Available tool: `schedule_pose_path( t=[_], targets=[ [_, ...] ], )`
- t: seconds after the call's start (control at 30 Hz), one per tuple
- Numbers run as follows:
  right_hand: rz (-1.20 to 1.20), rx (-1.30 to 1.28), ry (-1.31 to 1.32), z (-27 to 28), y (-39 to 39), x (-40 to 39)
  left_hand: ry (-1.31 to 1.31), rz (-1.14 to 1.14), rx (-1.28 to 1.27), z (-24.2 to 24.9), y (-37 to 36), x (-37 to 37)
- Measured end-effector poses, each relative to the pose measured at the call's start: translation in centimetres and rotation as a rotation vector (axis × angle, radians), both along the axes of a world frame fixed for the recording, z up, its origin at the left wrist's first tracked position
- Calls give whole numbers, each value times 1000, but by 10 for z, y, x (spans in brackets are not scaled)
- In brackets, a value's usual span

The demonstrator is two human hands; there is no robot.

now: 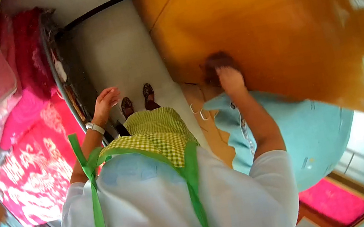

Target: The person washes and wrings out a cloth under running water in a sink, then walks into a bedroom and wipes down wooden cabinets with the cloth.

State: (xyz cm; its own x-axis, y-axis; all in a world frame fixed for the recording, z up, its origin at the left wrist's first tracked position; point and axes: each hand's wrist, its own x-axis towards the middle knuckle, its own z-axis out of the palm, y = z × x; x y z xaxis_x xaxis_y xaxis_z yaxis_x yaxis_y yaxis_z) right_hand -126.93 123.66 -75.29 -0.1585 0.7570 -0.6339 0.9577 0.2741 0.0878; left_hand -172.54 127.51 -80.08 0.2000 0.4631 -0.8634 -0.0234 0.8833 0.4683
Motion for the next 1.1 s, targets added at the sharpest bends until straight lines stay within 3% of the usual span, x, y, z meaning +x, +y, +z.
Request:
schedule_pose_path(
  t=[0.1,0.17,0.33,0.43,0.47,0.5,0.6,0.77,0.93,0.97,1.03,1.1],
  targets=[
    [-62,375,-160,84,68,11,42,-48,-67,-6,-9,2],
    [-240,462,-341,157,105,18,46,-112,-74,5,-7,13],
    [-213,1143,-769,301,121,77,56,-140,-74,26,-9,56],
    [-87,1521,-741,334,106,123,-26,-170,-62,42,-18,82],
    [-100,1525,-752,332,102,129,-45,-171,-48,45,-22,91],
    [-85,1399,-929,326,96,129,-64,-174,-34,50,-24,99],
    [-180,1026,-929,275,67,121,-84,-161,10,70,-30,125],
    [-563,587,-166,182,-13,95,-26,-179,18,140,-79,162],
    [-1089,114,467,142,-136,57,-32,-290,65,204,-136,215],
    [-1158,354,614,111,-177,45,-36,-317,51,213,-146,228],
    [-1260,407,832,117,-244,37,-42,-374,32,221,-168,252],
    [-1346,219,764,123,-321,47,-57,-486,49,228,-189,289]
  ],
)
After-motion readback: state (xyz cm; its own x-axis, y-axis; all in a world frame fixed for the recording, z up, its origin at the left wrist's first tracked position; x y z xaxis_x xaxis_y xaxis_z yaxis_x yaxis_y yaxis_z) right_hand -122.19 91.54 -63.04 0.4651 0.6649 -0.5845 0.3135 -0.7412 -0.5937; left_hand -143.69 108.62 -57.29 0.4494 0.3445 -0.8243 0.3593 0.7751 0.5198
